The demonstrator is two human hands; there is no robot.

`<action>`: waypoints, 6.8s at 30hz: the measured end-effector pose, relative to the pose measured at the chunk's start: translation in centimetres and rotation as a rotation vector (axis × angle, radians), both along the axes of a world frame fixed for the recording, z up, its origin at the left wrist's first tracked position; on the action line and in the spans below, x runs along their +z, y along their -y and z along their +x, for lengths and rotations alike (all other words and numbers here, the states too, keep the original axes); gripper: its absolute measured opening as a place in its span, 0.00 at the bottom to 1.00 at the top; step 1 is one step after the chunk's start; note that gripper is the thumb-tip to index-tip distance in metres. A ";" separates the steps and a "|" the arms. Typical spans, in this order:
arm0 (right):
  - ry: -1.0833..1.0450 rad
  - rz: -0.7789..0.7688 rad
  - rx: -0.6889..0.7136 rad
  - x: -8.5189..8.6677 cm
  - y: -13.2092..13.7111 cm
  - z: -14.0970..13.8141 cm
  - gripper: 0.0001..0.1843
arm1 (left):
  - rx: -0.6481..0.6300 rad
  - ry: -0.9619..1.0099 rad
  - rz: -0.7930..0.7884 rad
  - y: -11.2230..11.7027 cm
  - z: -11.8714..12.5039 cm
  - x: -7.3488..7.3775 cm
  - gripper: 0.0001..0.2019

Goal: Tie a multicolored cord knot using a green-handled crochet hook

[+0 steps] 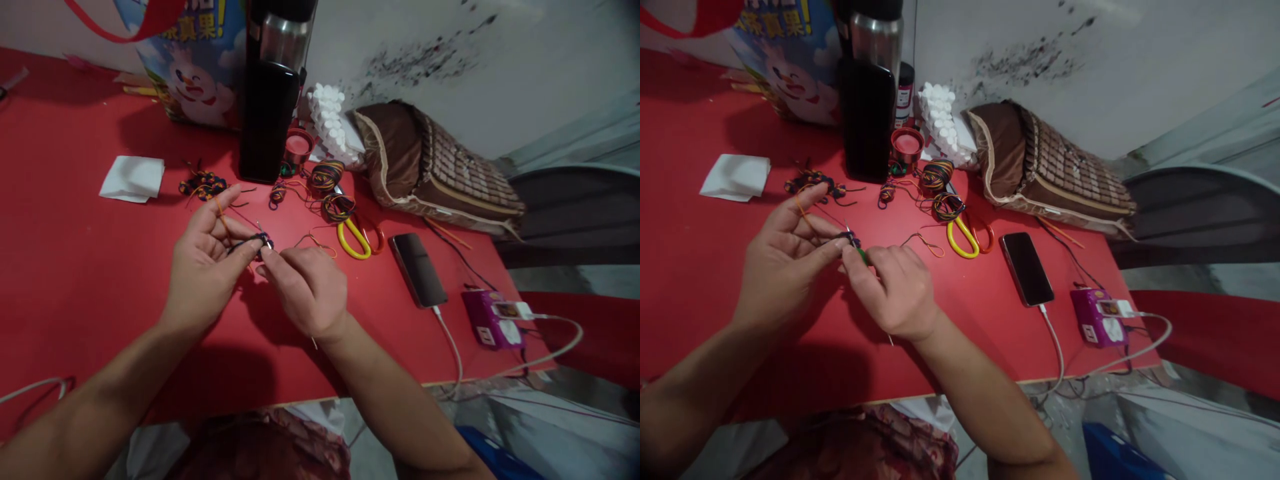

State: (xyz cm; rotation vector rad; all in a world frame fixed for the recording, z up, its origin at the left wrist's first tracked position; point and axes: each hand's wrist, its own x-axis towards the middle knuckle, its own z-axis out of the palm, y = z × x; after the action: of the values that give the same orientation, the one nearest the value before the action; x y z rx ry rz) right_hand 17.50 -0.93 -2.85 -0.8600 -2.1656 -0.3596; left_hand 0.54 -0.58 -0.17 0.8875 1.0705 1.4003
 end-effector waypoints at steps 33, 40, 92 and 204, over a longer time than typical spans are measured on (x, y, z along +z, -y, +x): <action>-1.518 -1.432 0.501 1.1 -1.9 0.1 0.13 | -0.150 -0.149 0.246 -0.7 -1.3 -0.8 0.34; -1.544 -1.498 0.533 0.2 -2.1 -0.2 0.14 | -0.112 -0.139 0.202 -0.6 -0.9 -0.8 0.33; -1.489 -1.436 0.403 0.6 -1.3 -0.8 0.16 | -0.100 -0.134 0.119 -0.7 -0.7 -1.1 0.25; -1.421 -1.271 0.421 0.3 -1.2 -1.0 0.17 | -0.164 -0.291 0.161 -0.2 -0.8 0.6 0.31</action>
State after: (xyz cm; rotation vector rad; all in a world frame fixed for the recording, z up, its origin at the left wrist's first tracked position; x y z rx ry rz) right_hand 16.53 0.26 -2.59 -0.7708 -0.8954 1.5273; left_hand -0.25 -0.37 0.44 1.2973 1.0823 1.2574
